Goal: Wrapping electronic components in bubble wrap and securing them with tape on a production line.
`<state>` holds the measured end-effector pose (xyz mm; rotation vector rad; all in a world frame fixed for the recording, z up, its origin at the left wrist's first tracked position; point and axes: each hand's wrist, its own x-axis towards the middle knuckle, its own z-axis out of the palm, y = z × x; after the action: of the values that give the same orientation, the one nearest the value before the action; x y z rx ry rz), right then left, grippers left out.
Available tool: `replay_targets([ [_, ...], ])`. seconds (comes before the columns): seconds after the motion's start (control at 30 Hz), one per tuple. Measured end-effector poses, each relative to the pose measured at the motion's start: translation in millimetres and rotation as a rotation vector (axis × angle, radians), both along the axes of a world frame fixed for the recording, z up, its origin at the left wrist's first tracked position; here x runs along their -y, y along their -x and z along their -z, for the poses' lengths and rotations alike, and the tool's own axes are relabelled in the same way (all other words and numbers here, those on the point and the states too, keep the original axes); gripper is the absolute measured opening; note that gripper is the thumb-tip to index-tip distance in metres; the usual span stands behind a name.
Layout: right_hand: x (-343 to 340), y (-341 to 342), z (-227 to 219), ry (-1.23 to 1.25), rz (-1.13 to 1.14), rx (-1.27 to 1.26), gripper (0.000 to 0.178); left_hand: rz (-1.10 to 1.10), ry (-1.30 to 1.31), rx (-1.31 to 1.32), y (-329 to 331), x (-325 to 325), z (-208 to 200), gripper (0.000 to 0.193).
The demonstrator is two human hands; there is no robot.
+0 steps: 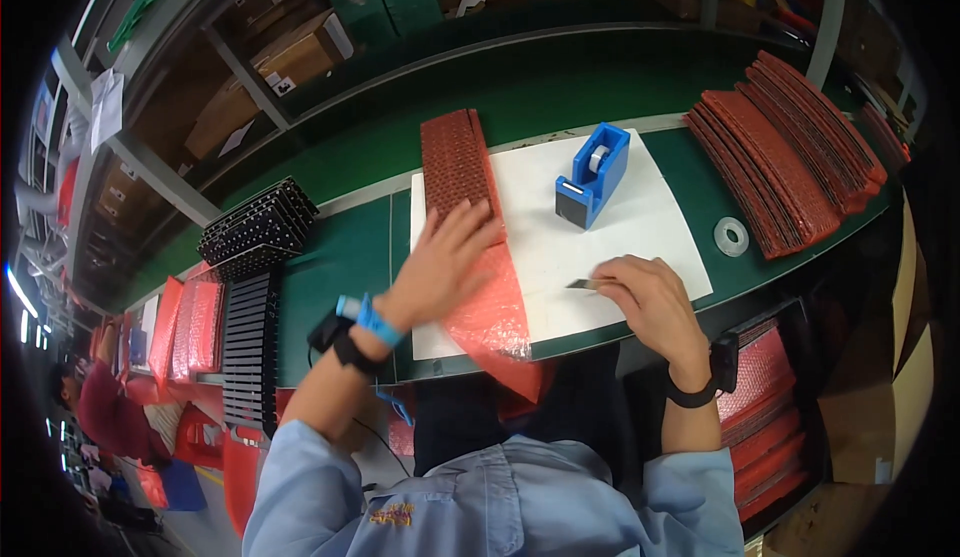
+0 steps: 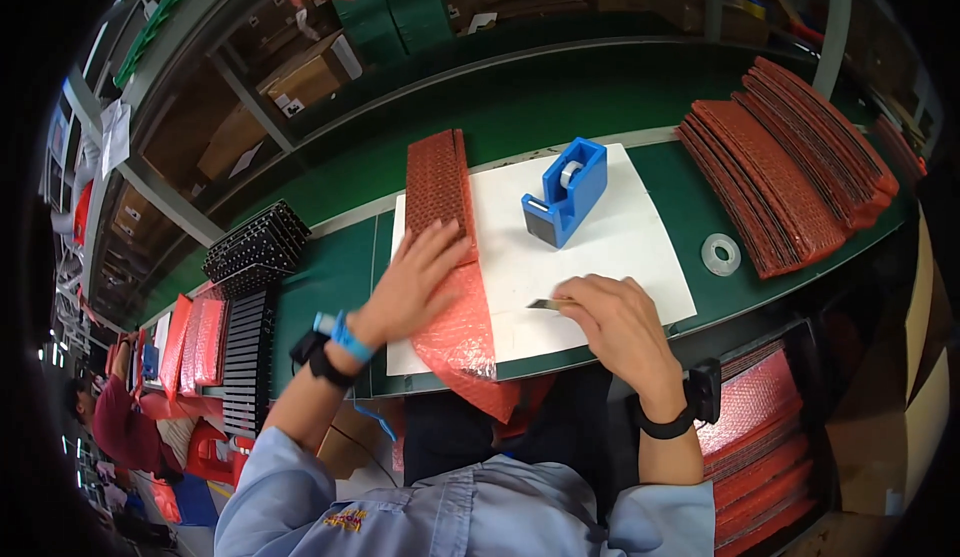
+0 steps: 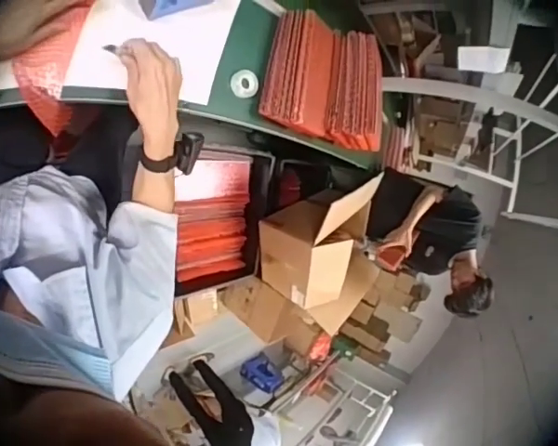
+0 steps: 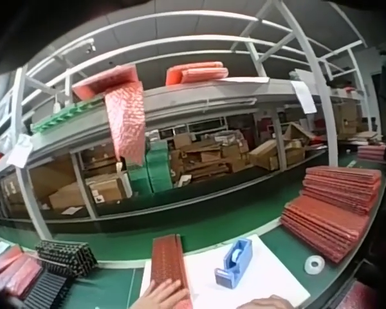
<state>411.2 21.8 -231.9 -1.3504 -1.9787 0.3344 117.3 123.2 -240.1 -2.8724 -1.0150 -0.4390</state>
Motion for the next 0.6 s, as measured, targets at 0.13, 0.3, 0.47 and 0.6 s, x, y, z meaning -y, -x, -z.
replay_targets([
  [0.13,-26,68,-6,-0.085,-0.210,-0.027,0.016,0.203,0.245,0.157,36,96,17,0.038],
  [0.3,-44,140,12,-0.125,-0.364,0.144,0.017,0.153,0.354,0.374,64,135,22,0.036],
  [0.47,-38,178,16,-0.083,-0.437,0.157,0.019,0.120,0.186,0.484,82,138,44,0.025],
  [0.6,-34,186,25,-0.060,-0.441,0.212,0.021,0.102,0.158,0.546,86,136,50,0.017],
])
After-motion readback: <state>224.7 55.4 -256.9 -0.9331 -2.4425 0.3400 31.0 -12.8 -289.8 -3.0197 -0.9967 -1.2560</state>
